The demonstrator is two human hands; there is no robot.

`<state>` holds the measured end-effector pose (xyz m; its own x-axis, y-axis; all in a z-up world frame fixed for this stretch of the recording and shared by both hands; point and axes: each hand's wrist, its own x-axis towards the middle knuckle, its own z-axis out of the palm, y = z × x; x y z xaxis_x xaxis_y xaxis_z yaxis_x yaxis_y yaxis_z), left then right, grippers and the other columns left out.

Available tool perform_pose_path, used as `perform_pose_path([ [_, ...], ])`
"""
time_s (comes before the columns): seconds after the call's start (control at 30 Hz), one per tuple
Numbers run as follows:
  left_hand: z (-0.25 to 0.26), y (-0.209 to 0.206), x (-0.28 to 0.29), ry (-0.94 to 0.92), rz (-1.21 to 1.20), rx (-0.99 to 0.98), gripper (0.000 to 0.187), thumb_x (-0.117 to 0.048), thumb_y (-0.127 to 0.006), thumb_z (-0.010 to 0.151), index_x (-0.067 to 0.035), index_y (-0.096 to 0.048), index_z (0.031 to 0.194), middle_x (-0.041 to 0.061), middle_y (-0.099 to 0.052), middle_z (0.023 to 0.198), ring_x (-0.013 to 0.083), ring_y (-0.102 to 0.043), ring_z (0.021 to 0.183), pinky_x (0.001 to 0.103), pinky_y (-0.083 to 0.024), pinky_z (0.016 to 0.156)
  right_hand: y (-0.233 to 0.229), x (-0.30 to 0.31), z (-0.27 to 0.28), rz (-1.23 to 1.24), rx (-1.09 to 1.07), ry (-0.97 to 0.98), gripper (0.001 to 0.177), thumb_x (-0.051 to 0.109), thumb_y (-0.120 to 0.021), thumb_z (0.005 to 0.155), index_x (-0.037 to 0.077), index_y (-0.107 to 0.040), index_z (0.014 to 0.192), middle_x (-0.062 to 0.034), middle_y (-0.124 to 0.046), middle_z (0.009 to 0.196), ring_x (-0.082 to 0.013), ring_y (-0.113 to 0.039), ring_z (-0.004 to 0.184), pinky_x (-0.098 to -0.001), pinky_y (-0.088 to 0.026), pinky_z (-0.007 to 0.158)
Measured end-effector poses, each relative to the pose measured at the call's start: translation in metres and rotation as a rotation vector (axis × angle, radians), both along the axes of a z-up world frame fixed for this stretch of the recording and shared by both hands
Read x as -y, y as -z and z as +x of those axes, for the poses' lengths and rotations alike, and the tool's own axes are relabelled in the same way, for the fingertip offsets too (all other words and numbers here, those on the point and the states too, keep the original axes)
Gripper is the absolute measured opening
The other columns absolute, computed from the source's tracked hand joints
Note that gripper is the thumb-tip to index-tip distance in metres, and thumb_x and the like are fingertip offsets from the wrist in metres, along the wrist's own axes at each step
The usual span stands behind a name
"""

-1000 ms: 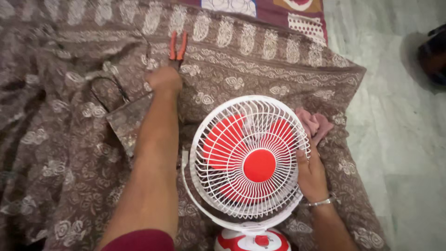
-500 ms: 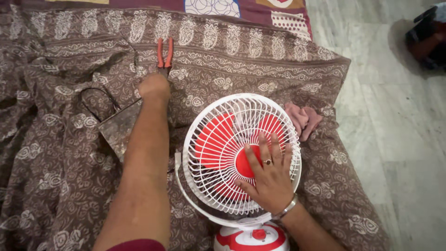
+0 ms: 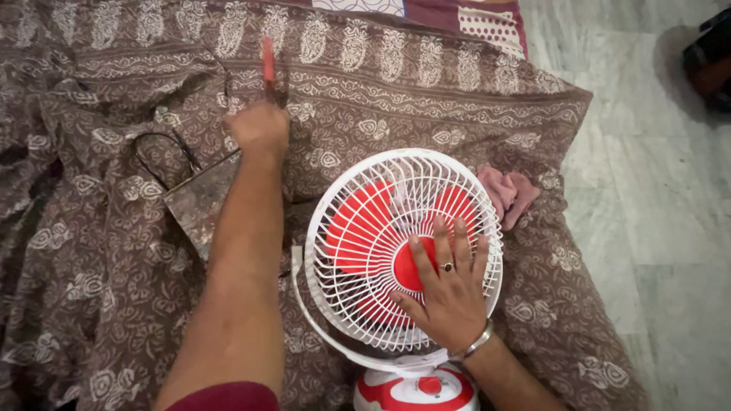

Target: The person opens a metal toolbox and selects a screwdriver. They then use the screwdriver to remove screws from the front grille of a small red and white table fan. After removing the screws, the person detaches the front grille, exposing the fan blades.

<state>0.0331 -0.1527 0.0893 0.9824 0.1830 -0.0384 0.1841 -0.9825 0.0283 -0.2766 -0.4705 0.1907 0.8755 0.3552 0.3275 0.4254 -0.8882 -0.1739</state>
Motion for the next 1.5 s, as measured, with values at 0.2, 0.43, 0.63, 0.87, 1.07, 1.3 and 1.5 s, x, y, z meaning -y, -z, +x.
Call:
perform_pose_path([
  [0.2, 0.011, 0.008, -0.023, -0.065, -0.464, 0.378, 0.045, -0.034, -0.046, 0.105, -0.001, -0.076, 0.099, 0.027, -0.071, 0.097, 0.0454, -0.069, 0.093, 0.056, -0.052, 0.080, 0.000, 0.002, -0.002, 0.012, 0.016, -0.002, 0.084, 0.065, -0.053, 0.094, 0.013, -0.037, 0.158, -0.0221, -0.016, 0.169, -0.0466, -0.010, 0.157, -0.0694, -0.002, 0.121],
  [0.43, -0.065, -0.069, -0.053, 0.164, -0.749, 0.549, 0.046, -0.033, -0.045, 0.109, 0.004, -0.065, 0.091, 0.026, -0.064, 0.081, 0.0406, -0.067, 0.077, 0.053, -0.046, 0.070, -0.011, 0.006, -0.001, 0.024, 0.035, 0.003, 0.083, 0.060, -0.061, 0.089, 0.011, -0.040, 0.153, -0.0233, -0.024, 0.165, -0.0468, -0.016, 0.153, -0.0698, -0.009, 0.118],
  [0.63, -0.211, -0.147, -0.058, 0.198, -1.152, 0.282, 0.046, -0.037, -0.040, 0.106, -0.006, -0.062, 0.081, 0.000, -0.054, 0.067, 0.0132, -0.050, 0.064, 0.035, -0.041, 0.057, -0.039, -0.009, -0.005, 0.306, 0.142, -0.068, 0.092, 0.051, -0.070, 0.093, 0.005, -0.026, 0.160, -0.0253, -0.025, 0.167, -0.0418, -0.023, 0.157, -0.0622, -0.017, 0.125],
  [0.87, -0.335, -0.166, -0.039, 0.430, -1.372, -0.278, 0.040, -0.038, -0.041, 0.106, -0.009, -0.065, 0.095, -0.003, -0.061, 0.081, 0.0113, -0.055, 0.072, 0.029, -0.048, 0.064, -0.090, -0.055, -0.022, 0.043, 0.468, -0.311, 0.083, 0.047, -0.077, 0.079, 0.009, -0.044, 0.144, -0.0223, -0.044, 0.149, -0.0419, -0.036, 0.142, -0.0597, -0.024, 0.116],
  [1.07, -0.380, -0.154, -0.024, 0.360, -1.305, -0.425, 0.041, -0.036, -0.040, 0.110, -0.009, -0.062, 0.089, -0.002, -0.054, 0.073, 0.0136, -0.046, 0.063, 0.029, -0.041, 0.057, -0.093, -0.069, -0.071, 0.079, 0.087, -0.251, 0.052, 0.046, -0.077, 0.086, 0.006, -0.062, 0.115, -0.0112, -0.067, 0.103, -0.0309, -0.061, 0.098, -0.0466, -0.047, 0.090],
  [1.3, -0.343, -0.107, -0.020, 0.191, -1.327, -0.263, 0.046, -0.040, -0.040, 0.106, -0.009, -0.070, 0.090, 0.000, -0.059, 0.070, 0.0116, -0.050, 0.060, 0.029, -0.042, 0.056, -0.085, -0.058, -0.090, 0.175, 0.030, -0.116, 0.039, 0.033, -0.073, 0.085, 0.009, -0.064, 0.114, -0.0102, -0.068, 0.100, -0.0309, -0.063, 0.093, -0.0454, -0.049, 0.082],
  [1.5, -0.280, 0.005, -0.033, -0.239, -1.170, 0.105, 0.057, -0.052, -0.061, 0.098, 0.001, -0.068, 0.119, 0.016, -0.071, 0.103, 0.0290, -0.065, 0.093, 0.041, -0.050, 0.081, -0.081, -0.053, -0.096, 0.328, -0.030, -0.053, 0.033, 0.029, -0.072, 0.088, 0.015, -0.067, 0.117, -0.0093, -0.070, 0.099, -0.0322, -0.064, 0.090, -0.0453, -0.049, 0.080],
])
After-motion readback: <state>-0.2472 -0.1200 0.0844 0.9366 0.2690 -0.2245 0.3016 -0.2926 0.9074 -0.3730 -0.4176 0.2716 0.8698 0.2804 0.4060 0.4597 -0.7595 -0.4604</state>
